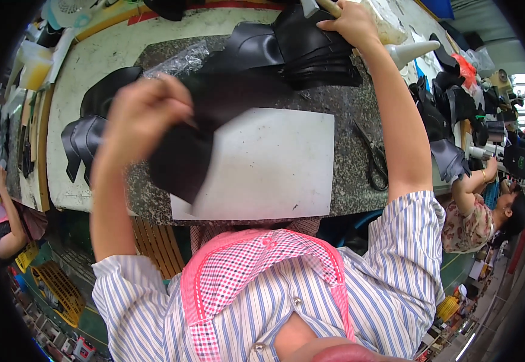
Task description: Attaching metal eyelets and decorative components to leather shoe uppers using a hammer and punch tool.
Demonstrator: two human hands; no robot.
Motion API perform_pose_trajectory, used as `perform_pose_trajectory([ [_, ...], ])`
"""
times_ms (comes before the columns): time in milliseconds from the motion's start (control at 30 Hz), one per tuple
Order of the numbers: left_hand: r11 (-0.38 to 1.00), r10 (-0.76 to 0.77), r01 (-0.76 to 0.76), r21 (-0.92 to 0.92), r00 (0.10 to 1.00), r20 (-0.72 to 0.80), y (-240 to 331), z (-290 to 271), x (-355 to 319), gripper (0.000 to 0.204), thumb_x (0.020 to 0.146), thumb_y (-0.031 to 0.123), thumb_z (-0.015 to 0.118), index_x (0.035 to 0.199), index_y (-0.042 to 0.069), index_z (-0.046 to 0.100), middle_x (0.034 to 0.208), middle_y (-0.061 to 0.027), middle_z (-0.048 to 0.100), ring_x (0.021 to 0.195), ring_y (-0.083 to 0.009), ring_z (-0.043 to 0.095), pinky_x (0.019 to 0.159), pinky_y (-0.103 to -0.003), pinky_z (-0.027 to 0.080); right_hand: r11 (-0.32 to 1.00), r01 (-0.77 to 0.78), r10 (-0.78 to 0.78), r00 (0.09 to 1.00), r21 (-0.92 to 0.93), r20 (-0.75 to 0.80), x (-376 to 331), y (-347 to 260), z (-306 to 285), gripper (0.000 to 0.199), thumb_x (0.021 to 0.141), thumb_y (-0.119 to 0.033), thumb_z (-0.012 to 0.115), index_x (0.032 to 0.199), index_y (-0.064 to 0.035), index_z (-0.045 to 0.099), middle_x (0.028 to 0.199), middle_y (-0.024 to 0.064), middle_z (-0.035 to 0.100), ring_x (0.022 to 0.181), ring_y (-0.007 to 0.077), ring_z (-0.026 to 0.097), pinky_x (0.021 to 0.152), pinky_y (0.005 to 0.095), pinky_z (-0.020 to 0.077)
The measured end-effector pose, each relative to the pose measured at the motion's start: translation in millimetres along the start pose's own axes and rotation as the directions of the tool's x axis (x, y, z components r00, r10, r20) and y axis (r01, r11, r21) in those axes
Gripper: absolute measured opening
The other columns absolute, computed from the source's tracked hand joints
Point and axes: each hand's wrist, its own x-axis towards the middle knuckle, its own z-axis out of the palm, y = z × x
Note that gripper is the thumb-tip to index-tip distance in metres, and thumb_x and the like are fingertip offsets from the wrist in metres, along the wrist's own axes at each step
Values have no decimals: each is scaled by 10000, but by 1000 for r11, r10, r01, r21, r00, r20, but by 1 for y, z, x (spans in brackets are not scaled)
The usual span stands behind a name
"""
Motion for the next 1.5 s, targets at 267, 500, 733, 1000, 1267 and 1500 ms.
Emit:
perform_pose_trajectory([
  [267, 789, -174, 390, 475, 883, -436, -107, -170, -28, 104, 806, 123, 554, 831, 22, 561, 1165, -115, 517, 1068, -138, 464, 903, -229, 314, 952, 299, -265, 909, 60, -322, -8, -33, -17, 142, 644, -138, 629, 746, -66, 564, 620, 156, 559, 635, 308, 572, 574, 401, 422],
  [500, 913, 360, -404, 64, 720, -594, 29, -43, 34, 198, 866, 196, 490, 955, 23, 526, 931, -99, 618, 850, -119, 574, 774, -239, 426, 495, 198, -273, 960, 846, -64, -37, -33, -62, 143, 678, -85, 623, 764, -32, 523, 733, 108, 568, 695, 211, 561, 618, 311, 425],
  [733, 946, 136, -216, -242, 941, -309, -2, 58, 15, 216, 797, 97, 568, 976, 13, 482, 677, -66, 615, 601, -117, 590, 556, -233, 457, 320, -139, -230, 948, 937, 219, -129, -26, -3, 224, 634, 39, 624, 729, -77, 458, 834, 31, 522, 796, 100, 498, 725, 218, 385],
  [1000, 953, 82, -126, -277, 983, -164, -33, 103, 19, 91, 818, 95, 531, 861, 29, 486, 690, -77, 610, 652, -122, 598, 607, -237, 456, 456, -364, 39, 920, 812, 391, -187, 23, 52, 192, 664, 8, 619, 767, -50, 468, 702, -27, 453, 617, 56, 415, 554, 194, 349],
  [1267, 1000, 15, -15, 25, 1000, 17, -27, 129, 33, 112, 836, 125, 512, 896, 42, 465, 751, -64, 636, 680, -127, 604, 630, -233, 447, 880, -49, -3, 994, 472, 109, -200, 31, 43, 201, 652, -63, 630, 827, -25, 540, 721, 115, 568, 659, 253, 549, 591, 298, 429],
  [1500, 998, -1, -2, -56, 998, -61, -27, 135, 40, 92, 815, 104, 527, 843, 28, 483, 661, -76, 604, 615, -165, 607, 569, -253, 454, 823, -149, 12, 969, 549, 246, -209, 45, 20, 212, 718, -147, 627, 878, -24, 565, 673, 104, 570, 595, 141, 532, 580, 269, 431],
])
